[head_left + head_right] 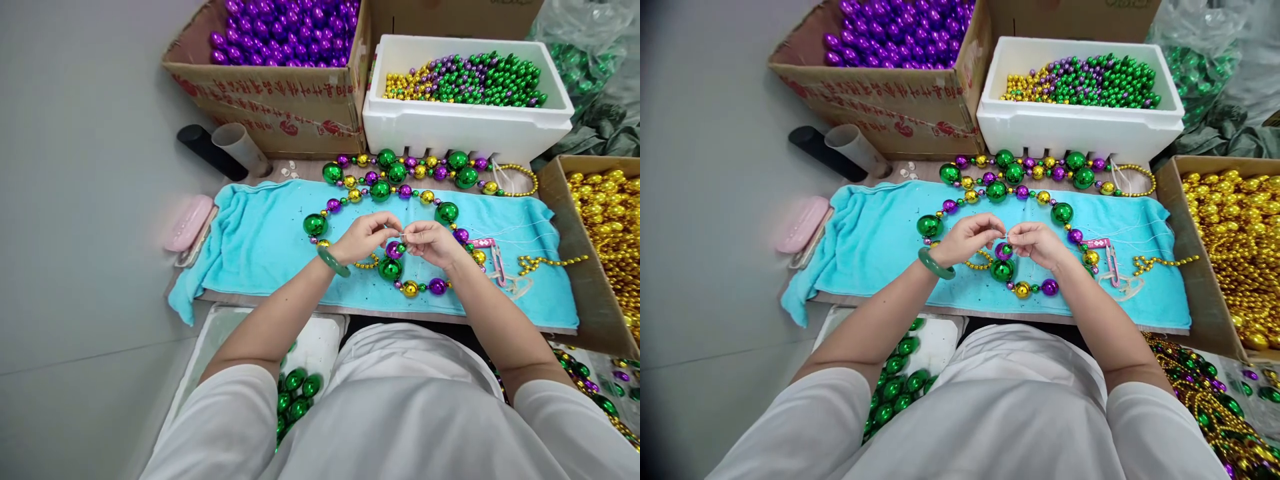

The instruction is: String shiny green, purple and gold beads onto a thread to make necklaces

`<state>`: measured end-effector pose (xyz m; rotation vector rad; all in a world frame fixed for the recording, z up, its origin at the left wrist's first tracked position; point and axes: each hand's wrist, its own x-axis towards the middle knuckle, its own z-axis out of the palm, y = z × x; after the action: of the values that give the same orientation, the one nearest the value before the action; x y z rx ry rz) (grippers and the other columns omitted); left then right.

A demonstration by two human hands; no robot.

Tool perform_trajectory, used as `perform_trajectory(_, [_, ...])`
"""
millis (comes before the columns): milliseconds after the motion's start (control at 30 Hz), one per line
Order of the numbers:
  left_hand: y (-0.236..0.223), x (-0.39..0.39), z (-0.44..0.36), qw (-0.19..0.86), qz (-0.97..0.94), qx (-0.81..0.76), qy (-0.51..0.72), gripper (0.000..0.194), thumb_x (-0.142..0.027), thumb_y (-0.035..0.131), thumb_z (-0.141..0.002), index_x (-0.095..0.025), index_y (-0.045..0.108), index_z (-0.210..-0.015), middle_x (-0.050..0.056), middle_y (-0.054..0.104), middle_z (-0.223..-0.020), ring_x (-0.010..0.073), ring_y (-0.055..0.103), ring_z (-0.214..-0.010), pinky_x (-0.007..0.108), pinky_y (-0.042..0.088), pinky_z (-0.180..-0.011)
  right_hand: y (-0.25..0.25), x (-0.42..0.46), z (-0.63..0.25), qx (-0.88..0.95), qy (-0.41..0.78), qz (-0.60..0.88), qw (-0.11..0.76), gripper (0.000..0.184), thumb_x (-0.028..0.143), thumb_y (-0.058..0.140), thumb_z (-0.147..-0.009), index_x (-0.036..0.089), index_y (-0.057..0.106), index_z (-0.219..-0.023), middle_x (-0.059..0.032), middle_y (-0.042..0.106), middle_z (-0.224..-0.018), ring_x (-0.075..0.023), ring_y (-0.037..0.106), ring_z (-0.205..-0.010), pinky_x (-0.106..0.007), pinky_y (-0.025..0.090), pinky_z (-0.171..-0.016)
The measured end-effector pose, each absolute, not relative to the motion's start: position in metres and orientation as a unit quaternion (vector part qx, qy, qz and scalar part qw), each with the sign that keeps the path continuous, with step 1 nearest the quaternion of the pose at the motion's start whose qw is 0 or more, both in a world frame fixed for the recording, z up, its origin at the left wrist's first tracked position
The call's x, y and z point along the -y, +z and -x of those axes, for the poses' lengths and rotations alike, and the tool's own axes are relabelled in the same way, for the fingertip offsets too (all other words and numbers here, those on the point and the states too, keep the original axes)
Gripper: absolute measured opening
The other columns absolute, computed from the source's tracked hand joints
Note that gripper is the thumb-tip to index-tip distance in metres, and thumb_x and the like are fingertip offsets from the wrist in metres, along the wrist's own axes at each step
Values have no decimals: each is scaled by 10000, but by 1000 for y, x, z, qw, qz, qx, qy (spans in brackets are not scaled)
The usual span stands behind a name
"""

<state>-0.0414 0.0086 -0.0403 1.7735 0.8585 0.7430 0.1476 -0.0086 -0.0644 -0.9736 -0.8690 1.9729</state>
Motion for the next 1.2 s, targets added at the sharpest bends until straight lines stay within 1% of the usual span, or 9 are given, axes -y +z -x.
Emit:
perform_trajectory(167, [-47,-5,37,332,-807,-332,358,125,-197,621,-798,-175,702,-891,18,669,-775,105,574,-691,230,439,-636,-67,6,-149,292,804,365,367,220,211,791,-506,123,618,-612,11,555,-525,-70,494,-434,-179,307,-390])
perform_trajectory(300, [-50,-4,33,305,-800,-334,393,125,-230,617,-822,-186,734,-814,22,661,-701,115,583,-667,239,449,-633,-65,7,-148,321,786,389,357,222,224,783,-513,124,612,-613,14,542,-499,-67,471,-420,-180,282,-388])
perform_trajectory(400, [-47,-3,32,283,-813,-353,368,157,-221,590,-837,-197,743,-813,25,669,-708,124,593,-688,245,450,-648,-63,8,-149,362,754,412,362,224,260,774,-524,127,612,-603,24,521,-486,-61,434,-420,-190,242,-397])
perform_trajectory(500, [-39,-2,33,243,-844,-387,281,179,-229,572,-838,-195,748,-837,35,668,-724,140,596,-712,254,431,-652,-61,9,-148,445,680,460,357,193,286,744,-582,134,629,-610,38,491,-467,-61,391,-434,-209,253,-431])
perform_trajectory(600, [-30,-5,33,236,-857,-421,184,184,-234,574,-815,-187,749,-783,41,674,-740,145,577,-685,263,395,-633,-58,11,-147,583,520,520,345,113,244,691,-664,146,653,-623,17,549,-528,-89,448,-512,-240,344,-521])
perform_trajectory(733, [-27,-11,34,367,-786,-470,161,160,-250,618,-748,-156,714,-661,4,614,-607,105,500,-574,247,338,-563,-51,13,-150,738,301,516,313,109,151,601,-767,158,701,-724,-44,658,-756,-143,571,-703,-278,425,-683])
perform_trajectory(900, [-38,-15,34,587,-593,-514,199,185,-294,665,-683,-136,638,-591,-61,383,-418,51,303,-409,234,206,-430,-39,20,-149,779,159,535,286,152,158,540,-833,147,689,-806,-71,651,-816,-174,594,-763,-283,430,-694])
perform_trajectory(1100, [-46,-12,26,737,-392,-490,252,272,-256,731,-608,-149,499,-515,-49,411,-457,34,330,-387,210,178,-380,-46,43,-129,809,-19,518,279,220,199,459,-888,154,659,-807,-76,606,-755,-185,532,-736,-292,362,-632])
perform_trajectory(1200, [-46,-11,26,751,-394,-463,257,247,-265,755,-612,-139,550,-559,-49,410,-462,30,323,-393,203,171,-377,-56,55,-127,846,-36,472,247,231,188,442,-892,169,661,-822,-83,613,-765,-187,498,-721,-308,332,-623])
